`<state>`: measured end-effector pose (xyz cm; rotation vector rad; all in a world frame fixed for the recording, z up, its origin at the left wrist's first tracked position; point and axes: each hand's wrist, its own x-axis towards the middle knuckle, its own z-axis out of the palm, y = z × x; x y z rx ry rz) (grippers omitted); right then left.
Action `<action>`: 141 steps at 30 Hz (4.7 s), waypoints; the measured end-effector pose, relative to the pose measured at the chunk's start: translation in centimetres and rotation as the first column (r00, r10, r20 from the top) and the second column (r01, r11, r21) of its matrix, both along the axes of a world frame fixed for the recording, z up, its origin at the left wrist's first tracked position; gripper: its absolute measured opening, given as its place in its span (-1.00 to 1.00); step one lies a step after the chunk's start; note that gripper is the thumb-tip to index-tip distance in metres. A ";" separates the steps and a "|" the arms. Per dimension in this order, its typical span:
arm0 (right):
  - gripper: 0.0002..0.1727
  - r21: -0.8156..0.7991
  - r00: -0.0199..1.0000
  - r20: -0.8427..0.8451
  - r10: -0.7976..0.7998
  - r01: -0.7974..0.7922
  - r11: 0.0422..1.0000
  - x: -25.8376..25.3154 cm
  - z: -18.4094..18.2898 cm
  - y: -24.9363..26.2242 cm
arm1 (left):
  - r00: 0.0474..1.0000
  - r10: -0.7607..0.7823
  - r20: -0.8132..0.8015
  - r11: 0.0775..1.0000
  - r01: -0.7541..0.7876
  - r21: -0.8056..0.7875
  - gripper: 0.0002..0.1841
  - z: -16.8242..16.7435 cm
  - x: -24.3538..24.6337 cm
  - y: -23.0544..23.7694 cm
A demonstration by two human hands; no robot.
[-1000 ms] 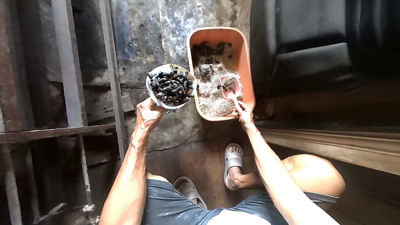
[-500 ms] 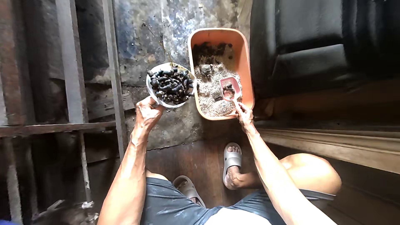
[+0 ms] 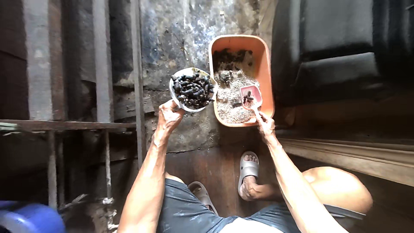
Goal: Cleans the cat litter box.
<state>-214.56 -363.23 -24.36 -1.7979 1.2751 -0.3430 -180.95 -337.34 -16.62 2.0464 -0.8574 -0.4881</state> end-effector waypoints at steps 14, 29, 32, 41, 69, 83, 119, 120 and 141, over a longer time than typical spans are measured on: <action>-0.66 -0.177 0.958 -0.124 0.257 -0.276 0.945 2.8 13.0 0.9 | 0.996 -0.088 -0.013 0.996 0.088 0.001 -0.86 -1.8 -0.3 -0.3; -0.68 -0.491 0.710 -0.352 0.609 -0.695 0.526 11.4 25.0 -3.7 | 0.975 -0.223 -0.022 0.967 0.219 -0.129 -0.87 -1.8 0.0 0.4; -0.67 -0.526 0.666 -0.340 0.664 -0.720 0.452 12.3 24.5 -4.1 | 0.964 -0.265 -0.030 0.954 0.257 -0.155 -0.88 -1.3 0.1 1.0; -0.67 -0.605 0.639 -0.400 0.657 -0.723 0.335 12.5 24.3 -2.0 | 0.930 -0.349 -0.113 0.924 0.321 -0.209 -0.87 -0.7 0.2 1.4; -0.67 -0.725 0.849 -0.270 0.455 -0.490 0.484 11.8 22.2 4.3 | 0.976 -0.215 0.023 0.936 0.212 -0.282 -0.82 -0.3 1.2 1.2; -0.66 -0.720 0.870 -0.323 0.371 -0.481 0.500 9.1 24.4 2.5 | 0.973 -0.227 0.041 0.924 0.229 -0.307 -0.83 -0.2 0.4 -1.4; -0.68 -0.652 0.856 -0.344 0.386 -0.514 0.557 4.1 23.5 -2.9 | 0.920 -0.391 -0.009 0.870 0.366 -0.330 -0.87 -2.5 -2.0 -7.0; -0.68 -0.649 0.854 -0.346 0.389 -0.517 0.559 4.1 23.6 -2.9 | 0.921 -0.390 -0.009 0.872 0.366 -0.326 -0.87 -2.5 -2.0 -6.9; -0.68 -0.644 0.827 -0.350 0.440 -0.554 0.527 5.3 24.8 -2.2 | 0.927 -0.372 -0.045 0.894 0.345 -0.287 -0.86 -2.0 -1.6 -5.1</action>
